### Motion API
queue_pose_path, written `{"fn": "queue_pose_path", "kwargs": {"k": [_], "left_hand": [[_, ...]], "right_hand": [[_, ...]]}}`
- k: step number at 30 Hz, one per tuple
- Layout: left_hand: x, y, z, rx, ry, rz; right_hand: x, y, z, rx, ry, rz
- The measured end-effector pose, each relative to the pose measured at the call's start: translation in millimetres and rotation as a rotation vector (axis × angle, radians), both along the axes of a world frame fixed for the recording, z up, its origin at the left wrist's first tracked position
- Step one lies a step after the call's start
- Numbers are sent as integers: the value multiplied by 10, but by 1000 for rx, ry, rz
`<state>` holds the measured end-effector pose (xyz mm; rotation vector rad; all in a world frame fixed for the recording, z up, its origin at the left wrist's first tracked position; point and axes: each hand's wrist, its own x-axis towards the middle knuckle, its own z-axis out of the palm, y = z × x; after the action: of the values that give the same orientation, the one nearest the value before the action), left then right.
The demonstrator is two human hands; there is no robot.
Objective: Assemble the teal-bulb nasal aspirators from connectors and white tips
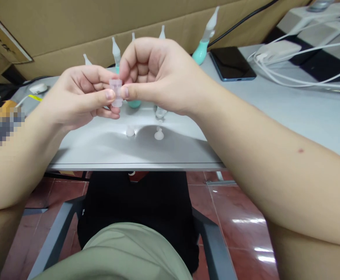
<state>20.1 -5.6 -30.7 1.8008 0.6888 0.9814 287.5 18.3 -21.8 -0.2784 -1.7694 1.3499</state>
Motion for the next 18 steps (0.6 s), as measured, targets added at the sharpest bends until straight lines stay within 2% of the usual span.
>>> {"fn": "queue_pose_path", "kwargs": {"k": [7, 10, 13, 18], "left_hand": [[1, -64, 123, -51, 56, -3], [13, -63, 123, 7, 85, 31], [13, 2, 10, 168, 63, 75], [-13, 148, -227, 434, 94, 152]], "right_hand": [[44, -37, -3, 6, -86, -102], [38, 49, -30, 29, -66, -53], [24, 160, -68, 166, -10, -7], [26, 146, -82, 386, -86, -172]]}}
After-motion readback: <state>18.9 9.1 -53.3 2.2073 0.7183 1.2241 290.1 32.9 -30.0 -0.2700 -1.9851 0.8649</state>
